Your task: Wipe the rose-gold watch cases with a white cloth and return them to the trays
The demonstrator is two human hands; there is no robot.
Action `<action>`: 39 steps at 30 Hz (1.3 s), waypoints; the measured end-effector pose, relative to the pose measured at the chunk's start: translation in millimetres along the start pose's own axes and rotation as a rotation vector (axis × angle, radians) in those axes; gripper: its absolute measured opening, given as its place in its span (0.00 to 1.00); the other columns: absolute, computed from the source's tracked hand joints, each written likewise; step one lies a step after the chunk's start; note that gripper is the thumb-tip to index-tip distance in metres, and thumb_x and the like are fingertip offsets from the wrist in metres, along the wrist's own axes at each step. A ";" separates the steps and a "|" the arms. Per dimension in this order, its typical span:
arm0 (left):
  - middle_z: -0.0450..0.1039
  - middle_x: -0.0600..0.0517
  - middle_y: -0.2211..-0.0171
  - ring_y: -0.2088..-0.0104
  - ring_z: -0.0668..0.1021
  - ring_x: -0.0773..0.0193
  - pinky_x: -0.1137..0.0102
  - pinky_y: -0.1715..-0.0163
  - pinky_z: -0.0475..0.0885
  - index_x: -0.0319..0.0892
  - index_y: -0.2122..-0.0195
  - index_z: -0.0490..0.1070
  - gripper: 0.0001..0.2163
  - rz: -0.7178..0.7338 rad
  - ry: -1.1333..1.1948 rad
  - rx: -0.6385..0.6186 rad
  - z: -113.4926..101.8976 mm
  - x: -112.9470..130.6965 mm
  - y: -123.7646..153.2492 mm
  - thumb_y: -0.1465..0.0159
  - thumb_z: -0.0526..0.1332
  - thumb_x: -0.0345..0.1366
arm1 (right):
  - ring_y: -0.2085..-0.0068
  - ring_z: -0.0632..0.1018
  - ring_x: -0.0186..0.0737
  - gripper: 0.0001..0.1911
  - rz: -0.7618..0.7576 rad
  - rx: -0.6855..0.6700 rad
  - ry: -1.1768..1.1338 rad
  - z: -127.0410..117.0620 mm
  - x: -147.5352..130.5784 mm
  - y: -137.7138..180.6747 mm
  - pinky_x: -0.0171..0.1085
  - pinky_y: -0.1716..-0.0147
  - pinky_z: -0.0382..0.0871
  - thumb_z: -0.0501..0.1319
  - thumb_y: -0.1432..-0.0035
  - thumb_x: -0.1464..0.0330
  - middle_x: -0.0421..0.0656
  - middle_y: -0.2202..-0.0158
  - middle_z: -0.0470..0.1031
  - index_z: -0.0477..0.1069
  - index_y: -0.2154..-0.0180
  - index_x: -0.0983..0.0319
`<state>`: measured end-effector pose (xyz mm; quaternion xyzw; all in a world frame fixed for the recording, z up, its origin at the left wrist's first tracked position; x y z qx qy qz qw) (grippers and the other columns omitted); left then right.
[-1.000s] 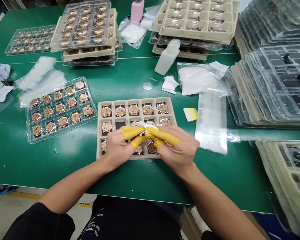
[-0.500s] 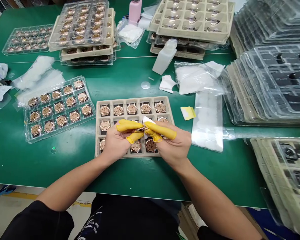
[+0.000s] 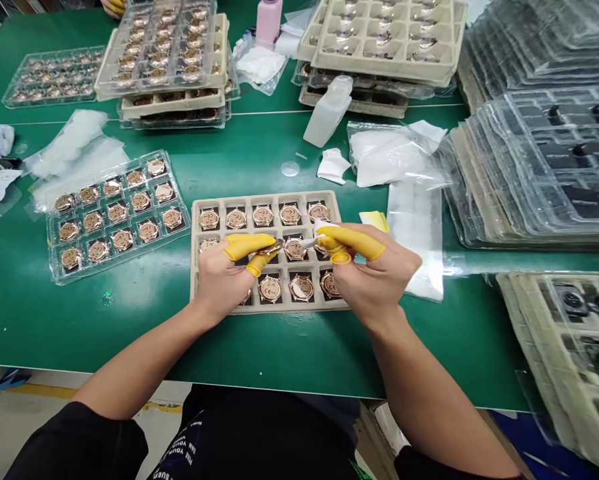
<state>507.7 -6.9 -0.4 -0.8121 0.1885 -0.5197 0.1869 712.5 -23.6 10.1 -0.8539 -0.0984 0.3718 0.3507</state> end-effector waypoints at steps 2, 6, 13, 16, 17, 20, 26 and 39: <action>0.83 0.50 0.62 0.60 0.84 0.62 0.64 0.58 0.82 0.45 0.60 0.82 0.06 -0.097 0.202 -0.024 3.4 -1.7 -0.5 0.38 0.70 0.33 | 0.60 0.84 0.44 0.18 0.023 -0.015 -0.175 3.9 -4.7 2.9 0.43 0.63 0.80 0.61 0.44 0.76 0.41 0.60 0.84 0.82 0.57 0.52; 0.82 0.49 0.62 0.61 0.83 0.62 0.67 0.60 0.81 0.45 0.61 0.82 0.06 -0.061 0.242 -0.065 6.1 0.3 4.0 0.40 0.70 0.30 | 0.62 0.85 0.40 0.21 -0.110 -0.172 -0.265 14.3 -16.3 15.6 0.39 0.65 0.79 0.61 0.42 0.76 0.40 0.54 0.84 0.81 0.52 0.50; 0.85 0.52 0.64 0.64 0.85 0.61 0.66 0.63 0.82 0.48 0.60 0.84 0.09 -0.042 0.068 -0.086 1.8 7.5 8.6 0.40 0.69 0.29 | 0.67 0.84 0.39 0.27 -0.221 -0.097 -0.096 12.8 -14.8 18.4 0.37 0.70 0.77 0.61 0.46 0.79 0.39 0.57 0.85 0.80 0.49 0.49; 0.85 0.52 0.62 0.62 0.85 0.59 0.63 0.59 0.83 0.48 0.60 0.84 0.08 -0.102 0.127 -0.030 5.5 6.1 12.2 0.40 0.70 0.31 | 0.63 0.85 0.41 0.23 -0.116 -0.038 -0.148 14.5 -16.9 17.2 0.39 0.67 0.81 0.60 0.45 0.78 0.38 0.59 0.85 0.82 0.53 0.51; 0.85 0.52 0.61 0.61 0.85 0.59 0.62 0.57 0.83 0.48 0.60 0.84 0.08 -0.129 0.158 -0.011 7.0 5.0 13.9 0.40 0.70 0.32 | 0.63 0.85 0.41 0.21 -0.060 -0.031 -0.156 15.7 -17.3 17.4 0.40 0.67 0.81 0.60 0.44 0.77 0.38 0.60 0.85 0.82 0.55 0.51; 0.85 0.50 0.60 0.59 0.85 0.59 0.62 0.54 0.83 0.47 0.60 0.84 0.08 -0.237 0.273 0.028 11.3 1.5 17.5 0.40 0.72 0.37 | 0.65 0.85 0.41 0.17 0.059 -0.046 -0.146 18.5 -16.1 18.4 0.40 0.67 0.80 0.60 0.43 0.75 0.39 0.65 0.85 0.83 0.60 0.52; 0.84 0.49 0.61 0.59 0.85 0.59 0.62 0.54 0.83 0.42 0.62 0.82 0.15 -0.549 0.578 0.032 20.6 -3.3 12.1 0.48 0.77 0.42 | 0.69 0.81 0.39 0.11 0.198 -0.105 0.020 16.4 -6.1 11.6 0.37 0.71 0.74 0.63 0.46 0.72 0.42 0.67 0.84 0.83 0.65 0.56; 0.83 0.49 0.60 0.58 0.83 0.60 0.62 0.52 0.79 0.44 0.62 0.84 0.12 -0.624 0.703 -0.097 29.8 0.3 17.3 0.48 0.76 0.38 | 0.77 0.73 0.33 0.10 0.707 -0.111 -0.416 34.0 -9.7 22.5 0.34 0.78 0.69 0.70 0.48 0.63 0.37 0.77 0.76 0.83 0.64 0.61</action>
Point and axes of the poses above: each hand's wrist, its own y-axis away from the middle knuckle, its own z-axis out of the palm, x = y × z, the point moved 2 cm from there along -y, towards the middle knuckle
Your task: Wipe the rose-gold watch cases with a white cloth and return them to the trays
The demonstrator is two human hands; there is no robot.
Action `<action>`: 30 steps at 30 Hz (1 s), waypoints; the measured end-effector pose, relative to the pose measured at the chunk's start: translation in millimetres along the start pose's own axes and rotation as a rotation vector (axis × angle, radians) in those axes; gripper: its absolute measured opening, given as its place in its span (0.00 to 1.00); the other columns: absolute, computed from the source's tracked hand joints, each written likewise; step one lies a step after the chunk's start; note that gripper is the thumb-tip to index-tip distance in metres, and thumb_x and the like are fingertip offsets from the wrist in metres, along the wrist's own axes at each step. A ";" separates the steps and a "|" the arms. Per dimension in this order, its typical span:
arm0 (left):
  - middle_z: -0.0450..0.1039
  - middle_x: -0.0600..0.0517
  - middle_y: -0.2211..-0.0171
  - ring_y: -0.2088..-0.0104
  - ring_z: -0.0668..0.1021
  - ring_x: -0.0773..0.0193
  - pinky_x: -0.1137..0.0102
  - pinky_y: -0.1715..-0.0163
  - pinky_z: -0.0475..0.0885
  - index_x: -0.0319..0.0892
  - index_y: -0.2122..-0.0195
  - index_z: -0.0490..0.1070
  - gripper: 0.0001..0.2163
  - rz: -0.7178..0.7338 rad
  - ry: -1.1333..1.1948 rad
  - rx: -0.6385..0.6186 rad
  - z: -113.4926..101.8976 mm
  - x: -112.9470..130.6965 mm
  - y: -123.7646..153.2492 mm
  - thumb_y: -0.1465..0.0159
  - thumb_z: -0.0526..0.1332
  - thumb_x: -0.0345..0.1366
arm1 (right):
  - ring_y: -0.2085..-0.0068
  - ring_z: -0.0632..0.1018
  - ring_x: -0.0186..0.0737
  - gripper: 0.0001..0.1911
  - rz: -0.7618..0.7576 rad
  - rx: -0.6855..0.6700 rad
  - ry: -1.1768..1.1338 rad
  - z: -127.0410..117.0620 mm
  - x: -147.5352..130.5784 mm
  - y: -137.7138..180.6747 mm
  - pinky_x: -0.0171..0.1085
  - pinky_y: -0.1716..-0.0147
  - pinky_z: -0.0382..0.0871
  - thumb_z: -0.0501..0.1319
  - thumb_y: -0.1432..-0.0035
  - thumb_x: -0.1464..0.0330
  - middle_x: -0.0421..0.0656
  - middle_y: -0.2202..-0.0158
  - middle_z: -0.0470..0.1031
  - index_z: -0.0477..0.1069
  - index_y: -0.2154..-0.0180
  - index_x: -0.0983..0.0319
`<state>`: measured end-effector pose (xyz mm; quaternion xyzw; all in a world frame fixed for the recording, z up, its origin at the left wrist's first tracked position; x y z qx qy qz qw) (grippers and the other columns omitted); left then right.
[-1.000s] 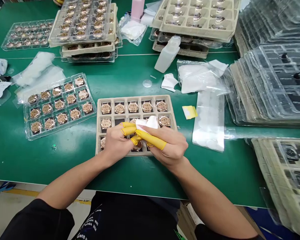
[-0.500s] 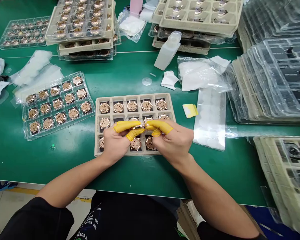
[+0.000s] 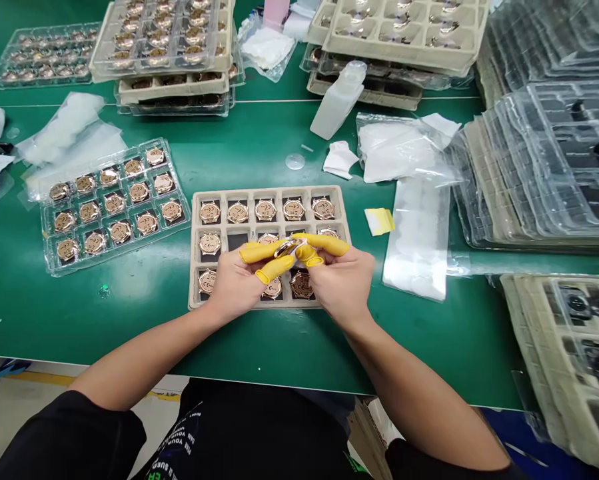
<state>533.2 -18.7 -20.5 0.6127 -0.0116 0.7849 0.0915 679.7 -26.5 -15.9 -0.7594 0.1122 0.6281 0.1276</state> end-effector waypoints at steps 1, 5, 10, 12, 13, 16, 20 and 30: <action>0.83 0.49 0.60 0.59 0.83 0.60 0.62 0.53 0.80 0.44 0.62 0.84 0.12 0.000 -0.024 0.003 0.1 1.0 -0.4 0.47 0.75 0.38 | 0.73 0.76 0.35 0.08 -0.044 0.017 0.023 -2.0 -0.7 -3.9 0.35 0.74 0.73 0.69 0.48 0.65 0.39 0.74 0.78 0.82 0.65 0.61; 0.83 0.47 0.62 0.64 0.82 0.62 0.64 0.59 0.80 0.41 0.57 0.82 0.15 0.027 -0.166 0.084 -20.9 21.1 -18.7 0.45 0.73 0.40 | 0.65 0.81 0.38 0.07 -0.279 0.257 0.079 -21.7 -8.4 -23.8 0.40 0.61 0.78 0.66 0.41 0.65 0.42 0.67 0.81 0.80 0.65 0.60; 0.79 0.51 0.74 0.77 0.77 0.64 0.68 0.72 0.72 0.44 0.58 0.83 0.11 -0.106 -0.867 -0.255 -63.6 52.4 -50.5 0.41 0.69 0.38 | 0.64 0.79 0.39 0.14 -0.386 0.303 0.191 -45.1 -17.3 -33.8 0.43 0.61 0.78 0.67 0.39 0.58 0.42 0.64 0.79 0.81 0.55 0.58; 0.77 0.51 0.76 0.77 0.75 0.62 0.66 0.71 0.70 0.47 0.58 0.84 0.10 -0.131 -1.174 -0.368 -68.3 56.4 -51.3 0.38 0.67 0.38 | 0.62 0.78 0.40 0.15 -0.453 0.252 0.302 -47.6 -19.0 -32.0 0.44 0.59 0.77 0.67 0.39 0.56 0.42 0.66 0.77 0.81 0.55 0.56; 0.78 0.50 0.73 0.75 0.76 0.60 0.65 0.69 0.70 0.48 0.56 0.83 0.10 -0.086 -1.300 -0.344 -67.6 58.5 -49.5 0.38 0.66 0.39 | 0.62 0.78 0.40 0.15 -0.477 0.241 0.340 -48.2 -19.3 -30.8 0.44 0.58 0.77 0.67 0.39 0.56 0.42 0.66 0.77 0.81 0.54 0.55; 0.79 0.45 0.59 0.61 0.79 0.53 0.61 0.60 0.71 0.48 0.49 0.81 0.14 0.098 -1.553 -0.069 -62.9 69.0 -38.8 0.36 0.65 0.40 | 0.62 0.79 0.40 0.16 -0.455 0.222 0.358 -50.2 -20.0 -28.9 0.45 0.58 0.77 0.67 0.39 0.57 0.43 0.64 0.79 0.81 0.52 0.55; 0.75 0.42 0.58 0.59 0.79 0.48 0.58 0.59 0.72 0.43 0.54 0.82 0.13 -0.024 -1.822 -0.011 -72.2 82.9 -24.6 0.32 0.61 0.42 | 0.60 0.82 0.45 0.17 -0.342 0.197 0.295 -57.9 -25.6 -28.7 0.48 0.54 0.77 0.67 0.40 0.60 0.45 0.60 0.83 0.81 0.51 0.58; 0.74 0.44 0.60 0.62 0.80 0.52 0.62 0.62 0.74 0.42 0.54 0.76 0.10 -0.094 -1.706 -0.170 -95.3 74.1 -12.6 0.34 0.63 0.39 | 0.64 0.83 0.44 0.15 -0.134 0.195 0.382 -65.4 -32.7 -23.3 0.49 0.57 0.79 0.69 0.44 0.62 0.44 0.64 0.84 0.83 0.55 0.58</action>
Point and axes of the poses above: each hand's wrist, its own y-axis away from the middle knuckle, its own z-axis out of the palm, x = y × z, the point moved 2 cm from there along -y, towards the middle knuckle
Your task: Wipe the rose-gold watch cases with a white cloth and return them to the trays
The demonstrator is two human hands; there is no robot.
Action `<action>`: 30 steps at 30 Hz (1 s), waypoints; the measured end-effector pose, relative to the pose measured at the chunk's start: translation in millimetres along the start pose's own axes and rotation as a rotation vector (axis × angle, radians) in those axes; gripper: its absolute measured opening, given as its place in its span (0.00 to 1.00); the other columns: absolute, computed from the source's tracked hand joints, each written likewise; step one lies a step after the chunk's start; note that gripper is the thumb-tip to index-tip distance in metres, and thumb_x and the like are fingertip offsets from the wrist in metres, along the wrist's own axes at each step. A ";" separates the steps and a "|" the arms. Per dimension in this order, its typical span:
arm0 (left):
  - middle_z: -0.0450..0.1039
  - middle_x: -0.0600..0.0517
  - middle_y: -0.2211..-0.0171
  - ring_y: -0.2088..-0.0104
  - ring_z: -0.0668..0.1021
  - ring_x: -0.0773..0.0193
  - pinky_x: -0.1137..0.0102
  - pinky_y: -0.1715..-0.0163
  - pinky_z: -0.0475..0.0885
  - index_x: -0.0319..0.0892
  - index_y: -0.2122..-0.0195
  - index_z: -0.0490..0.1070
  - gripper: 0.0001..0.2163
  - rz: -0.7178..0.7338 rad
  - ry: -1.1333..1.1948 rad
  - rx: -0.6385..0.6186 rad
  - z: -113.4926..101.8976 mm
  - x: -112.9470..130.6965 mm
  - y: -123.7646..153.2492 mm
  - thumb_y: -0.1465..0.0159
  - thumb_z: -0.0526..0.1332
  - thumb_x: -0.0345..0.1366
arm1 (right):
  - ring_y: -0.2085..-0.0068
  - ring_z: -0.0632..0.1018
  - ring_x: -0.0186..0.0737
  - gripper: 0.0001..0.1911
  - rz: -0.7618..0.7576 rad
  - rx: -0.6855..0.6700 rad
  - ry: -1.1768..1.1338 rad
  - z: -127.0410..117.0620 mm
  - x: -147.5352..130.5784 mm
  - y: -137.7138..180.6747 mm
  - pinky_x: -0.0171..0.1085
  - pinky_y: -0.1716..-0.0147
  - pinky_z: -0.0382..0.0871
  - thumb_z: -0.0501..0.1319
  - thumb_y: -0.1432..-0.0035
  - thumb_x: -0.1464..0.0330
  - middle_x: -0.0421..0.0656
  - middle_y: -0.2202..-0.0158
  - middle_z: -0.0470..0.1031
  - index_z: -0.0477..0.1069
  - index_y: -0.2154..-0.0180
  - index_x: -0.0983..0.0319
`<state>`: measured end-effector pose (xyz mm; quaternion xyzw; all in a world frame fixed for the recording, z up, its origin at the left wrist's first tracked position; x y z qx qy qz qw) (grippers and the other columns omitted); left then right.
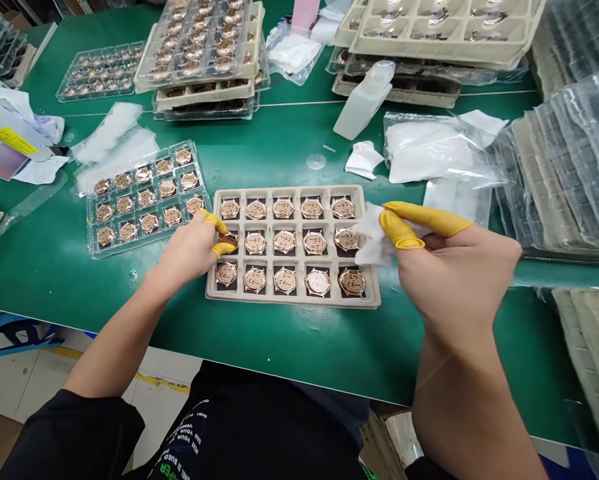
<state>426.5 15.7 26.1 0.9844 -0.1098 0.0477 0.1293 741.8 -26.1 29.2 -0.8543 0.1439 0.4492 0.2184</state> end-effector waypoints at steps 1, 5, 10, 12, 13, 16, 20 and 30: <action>0.75 0.46 0.64 0.63 0.79 0.52 0.61 0.61 0.74 0.43 0.54 0.76 0.10 0.004 0.049 0.019 -1.4 0.8 0.3 0.36 0.64 0.37 | 0.61 0.83 0.44 0.14 0.056 -0.047 -0.072 1.3 -0.3 -0.4 0.48 0.56 0.80 0.69 0.45 0.64 0.44 0.62 0.84 0.83 0.56 0.58; 0.78 0.48 0.62 0.60 0.79 0.56 0.60 0.55 0.75 0.44 0.49 0.74 0.15 0.071 0.364 0.325 -9.8 21.2 -4.5 0.36 0.62 0.28 | 0.55 0.83 0.44 0.12 0.200 -0.221 -0.311 7.6 7.3 -5.6 0.45 0.53 0.80 0.72 0.48 0.65 0.43 0.58 0.84 0.83 0.59 0.57; 0.77 0.46 0.55 0.56 0.80 0.62 0.65 0.54 0.79 0.42 0.55 0.76 0.08 0.264 1.081 0.430 19.0 73.9 -19.6 0.35 0.63 0.32 | 0.61 0.84 0.45 0.16 0.147 -0.351 -0.438 18.5 30.1 -11.0 0.43 0.65 0.82 0.76 0.54 0.60 0.44 0.62 0.84 0.83 0.61 0.56; 0.78 0.47 0.57 0.56 0.81 0.61 0.64 0.54 0.80 0.42 0.56 0.78 0.08 0.304 1.232 0.353 36.0 87.9 -20.5 0.36 0.66 0.33 | 0.60 0.84 0.45 0.15 0.073 -0.310 -0.500 22.3 28.4 -6.4 0.44 0.62 0.82 0.75 0.52 0.61 0.43 0.61 0.84 0.82 0.60 0.55; 0.79 0.47 0.57 0.56 0.81 0.60 0.64 0.54 0.81 0.43 0.55 0.79 0.09 0.314 1.263 0.330 42.7 91.7 -19.1 0.36 0.67 0.35 | 0.58 0.84 0.45 0.13 0.041 -0.286 -0.533 24.3 23.9 -2.0 0.45 0.59 0.82 0.74 0.50 0.62 0.42 0.60 0.84 0.82 0.60 0.54; 0.81 0.46 0.57 0.56 0.82 0.59 0.63 0.53 0.81 0.44 0.55 0.81 0.10 0.313 1.274 0.319 54.4 93.2 -11.3 0.37 0.69 0.38 | 0.53 0.84 0.45 0.06 -0.083 -0.304 -0.584 31.8 0.7 15.8 0.47 0.52 0.81 0.68 0.42 0.65 0.43 0.57 0.84 0.82 0.61 0.55; 0.82 0.46 0.57 0.57 0.84 0.57 0.62 0.52 0.82 0.45 0.53 0.81 0.11 0.306 1.272 0.303 58.6 91.3 -4.7 0.36 0.67 0.37 | 0.53 0.83 0.45 0.12 -0.475 -0.314 -0.327 37.8 -20.4 28.0 0.48 0.51 0.78 0.66 0.41 0.72 0.42 0.58 0.84 0.82 0.57 0.52; 0.83 0.50 0.67 0.66 0.83 0.61 0.67 0.62 0.79 0.44 0.63 0.82 0.06 0.442 0.947 0.468 42.3 89.3 1.2 0.38 0.66 0.30 | 0.59 0.84 0.43 0.18 -0.857 -0.173 -0.068 39.7 -6.9 23.1 0.46 0.61 0.71 0.61 0.43 0.75 0.39 0.60 0.85 0.80 0.55 0.50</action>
Point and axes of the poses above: each hand's wrist, its own y-axis away from the middle knuckle, its own z-axis out of the palm, x = y × z, the point moved 2 cm from there along -y, towards the middle knuckle
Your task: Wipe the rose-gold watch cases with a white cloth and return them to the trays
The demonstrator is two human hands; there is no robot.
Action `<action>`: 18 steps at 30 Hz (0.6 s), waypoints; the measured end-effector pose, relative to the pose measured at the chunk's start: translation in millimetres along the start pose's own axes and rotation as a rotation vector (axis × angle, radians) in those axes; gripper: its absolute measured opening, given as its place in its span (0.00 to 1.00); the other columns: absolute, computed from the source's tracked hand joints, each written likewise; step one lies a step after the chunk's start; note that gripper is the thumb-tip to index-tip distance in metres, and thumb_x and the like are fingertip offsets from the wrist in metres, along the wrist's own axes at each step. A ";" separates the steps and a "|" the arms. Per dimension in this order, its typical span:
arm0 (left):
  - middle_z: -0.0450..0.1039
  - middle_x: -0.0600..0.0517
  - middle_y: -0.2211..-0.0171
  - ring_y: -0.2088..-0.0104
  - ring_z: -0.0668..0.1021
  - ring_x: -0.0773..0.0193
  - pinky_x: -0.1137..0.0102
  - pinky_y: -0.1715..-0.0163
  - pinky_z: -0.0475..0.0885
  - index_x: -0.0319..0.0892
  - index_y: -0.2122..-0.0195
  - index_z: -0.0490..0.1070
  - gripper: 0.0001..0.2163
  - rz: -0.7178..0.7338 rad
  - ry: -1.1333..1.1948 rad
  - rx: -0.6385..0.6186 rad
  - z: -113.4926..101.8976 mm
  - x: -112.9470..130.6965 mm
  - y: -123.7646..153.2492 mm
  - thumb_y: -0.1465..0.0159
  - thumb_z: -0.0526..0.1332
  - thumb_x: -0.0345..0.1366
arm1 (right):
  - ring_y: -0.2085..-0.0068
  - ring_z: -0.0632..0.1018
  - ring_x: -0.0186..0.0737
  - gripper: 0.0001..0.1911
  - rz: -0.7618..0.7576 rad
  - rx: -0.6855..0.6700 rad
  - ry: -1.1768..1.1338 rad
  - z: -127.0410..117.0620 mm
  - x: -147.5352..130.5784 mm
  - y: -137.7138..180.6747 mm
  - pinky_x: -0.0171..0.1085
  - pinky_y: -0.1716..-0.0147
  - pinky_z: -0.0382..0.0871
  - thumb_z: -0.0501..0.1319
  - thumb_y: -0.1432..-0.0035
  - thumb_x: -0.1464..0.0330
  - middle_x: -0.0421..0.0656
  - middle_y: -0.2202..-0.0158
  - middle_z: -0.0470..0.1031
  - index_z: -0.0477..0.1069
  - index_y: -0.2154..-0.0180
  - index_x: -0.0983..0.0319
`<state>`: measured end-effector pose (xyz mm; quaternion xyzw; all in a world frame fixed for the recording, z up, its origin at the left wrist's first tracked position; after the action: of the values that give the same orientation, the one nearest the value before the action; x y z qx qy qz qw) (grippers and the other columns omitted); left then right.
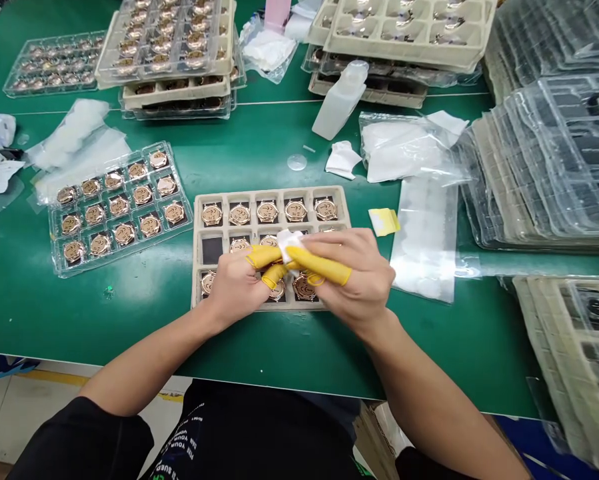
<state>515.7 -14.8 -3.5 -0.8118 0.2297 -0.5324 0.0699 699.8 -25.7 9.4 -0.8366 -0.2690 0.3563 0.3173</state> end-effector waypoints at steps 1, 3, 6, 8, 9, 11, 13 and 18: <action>0.83 0.50 0.69 0.68 0.82 0.61 0.68 0.64 0.78 0.44 0.65 0.81 0.06 0.029 -0.041 -0.002 -0.7 1.4 0.4 0.38 0.65 0.29 | 0.59 0.84 0.43 0.18 -0.023 -0.021 0.015 1.7 -3.4 -0.6 0.45 0.62 0.71 0.61 0.44 0.75 0.39 0.59 0.85 0.80 0.56 0.51; 0.83 0.50 0.69 0.67 0.82 0.62 0.68 0.65 0.78 0.44 0.65 0.81 0.06 0.052 -0.044 0.041 -0.2 2.7 2.2 0.38 0.64 0.28 | 0.59 0.84 0.43 0.19 -0.043 -0.008 0.021 3.8 -8.3 -1.0 0.44 0.63 0.72 0.61 0.45 0.75 0.38 0.59 0.85 0.80 0.55 0.50; 0.84 0.50 0.65 0.65 0.84 0.61 0.67 0.62 0.80 0.44 0.60 0.82 0.07 0.016 0.069 0.147 5.5 1.2 7.1 0.38 0.66 0.30 | 0.61 0.85 0.42 0.23 -0.005 0.097 0.008 4.4 -8.8 1.8 0.43 0.63 0.74 0.60 0.47 0.77 0.38 0.61 0.85 0.80 0.54 0.49; 0.84 0.49 0.64 0.65 0.84 0.61 0.68 0.63 0.81 0.44 0.59 0.82 0.07 -0.065 0.173 0.184 10.5 -1.1 10.5 0.38 0.68 0.32 | 0.63 0.85 0.42 0.23 0.038 0.127 0.025 5.0 -6.5 5.3 0.42 0.64 0.76 0.60 0.48 0.77 0.38 0.63 0.85 0.81 0.55 0.49; 0.84 0.49 0.63 0.65 0.85 0.61 0.68 0.63 0.82 0.44 0.58 0.82 0.07 -0.114 0.223 0.196 12.3 -2.3 11.9 0.37 0.68 0.34 | 0.63 0.85 0.42 0.24 0.054 0.130 0.039 5.2 -5.2 7.0 0.42 0.65 0.76 0.60 0.49 0.77 0.38 0.63 0.85 0.81 0.55 0.49; 0.84 0.49 0.61 0.62 0.85 0.61 0.67 0.60 0.83 0.44 0.57 0.82 0.08 -0.189 0.301 0.215 13.9 -3.6 12.9 0.37 0.69 0.38 | 0.63 0.85 0.43 0.25 0.062 0.128 0.069 4.4 -2.8 9.4 0.41 0.66 0.76 0.59 0.51 0.78 0.38 0.62 0.85 0.81 0.55 0.50; 0.84 0.48 0.60 0.60 0.85 0.60 0.66 0.57 0.83 0.44 0.58 0.83 0.09 -0.215 0.345 0.226 12.9 -3.8 10.8 0.39 0.71 0.40 | 0.64 0.85 0.42 0.27 0.036 0.102 0.118 2.3 -0.9 10.1 0.41 0.66 0.76 0.59 0.53 0.79 0.38 0.62 0.85 0.81 0.54 0.51; 0.84 0.49 0.62 0.60 0.85 0.61 0.64 0.53 0.83 0.42 0.63 0.81 0.12 -0.302 0.479 0.272 7.1 -5.7 -0.7 0.43 0.74 0.43 | 0.65 0.84 0.43 0.24 0.129 0.132 0.160 -3.8 1.4 7.7 0.42 0.67 0.75 0.62 0.51 0.79 0.38 0.63 0.85 0.82 0.56 0.51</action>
<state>520.4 -12.5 -11.0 -0.6714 0.0429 -0.7386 0.0420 705.3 -31.1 5.3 -0.8552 -0.1641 0.3252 0.3687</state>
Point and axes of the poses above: each hand's wrist, its own y-axis away from the middle knuckle, its own z-axis out of the palm, x = y × z, the point moved 2 cm from there along -y, towards the middle knuckle
